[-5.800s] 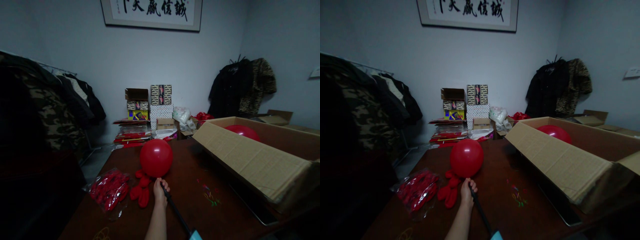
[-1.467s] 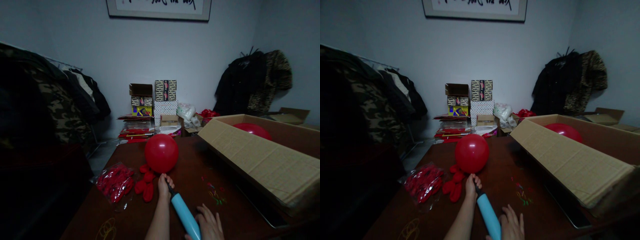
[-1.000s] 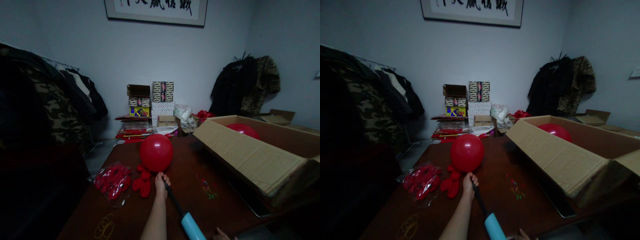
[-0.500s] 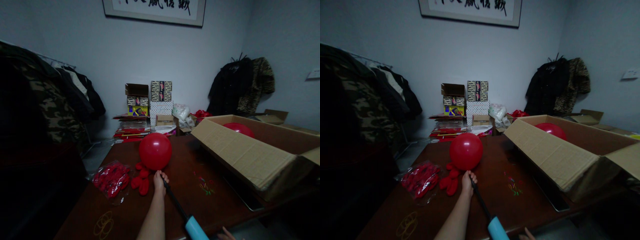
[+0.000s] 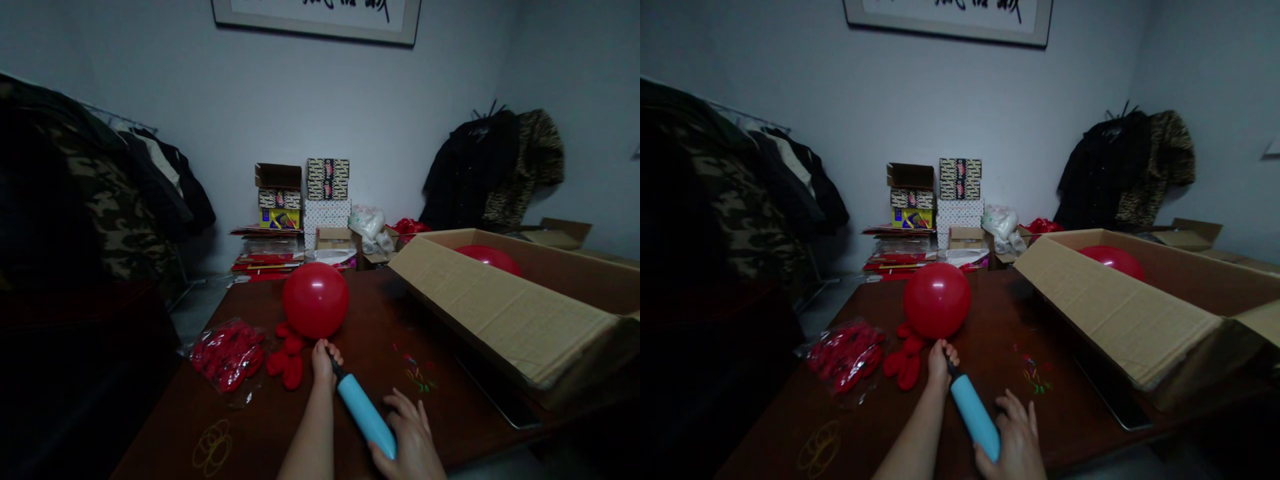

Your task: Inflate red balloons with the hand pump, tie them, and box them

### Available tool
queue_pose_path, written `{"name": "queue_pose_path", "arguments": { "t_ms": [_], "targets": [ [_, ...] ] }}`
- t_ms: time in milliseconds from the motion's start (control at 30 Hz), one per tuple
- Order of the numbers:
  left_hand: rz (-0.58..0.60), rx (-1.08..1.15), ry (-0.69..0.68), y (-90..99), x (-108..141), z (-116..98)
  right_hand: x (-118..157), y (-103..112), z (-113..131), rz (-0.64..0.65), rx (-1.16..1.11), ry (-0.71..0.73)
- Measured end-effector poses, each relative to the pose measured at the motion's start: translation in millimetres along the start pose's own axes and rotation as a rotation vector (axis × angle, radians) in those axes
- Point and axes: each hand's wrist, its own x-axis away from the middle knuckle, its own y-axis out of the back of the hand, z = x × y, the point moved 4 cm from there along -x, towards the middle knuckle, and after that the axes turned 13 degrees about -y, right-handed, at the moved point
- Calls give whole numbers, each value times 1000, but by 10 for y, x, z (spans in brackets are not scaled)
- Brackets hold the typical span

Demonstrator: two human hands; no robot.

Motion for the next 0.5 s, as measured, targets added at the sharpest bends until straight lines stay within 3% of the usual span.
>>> {"name": "queue_pose_path", "arguments": {
  "t_ms": [167, 500],
  "targets": [
    [-19, -6, 2, -5, -22, 7, -36, -18, 60, 62, 47, -48],
    [-17, -39, -28, -8, -2, 8, 20, 43, 70, 49, 88, -41]
  ]
}}
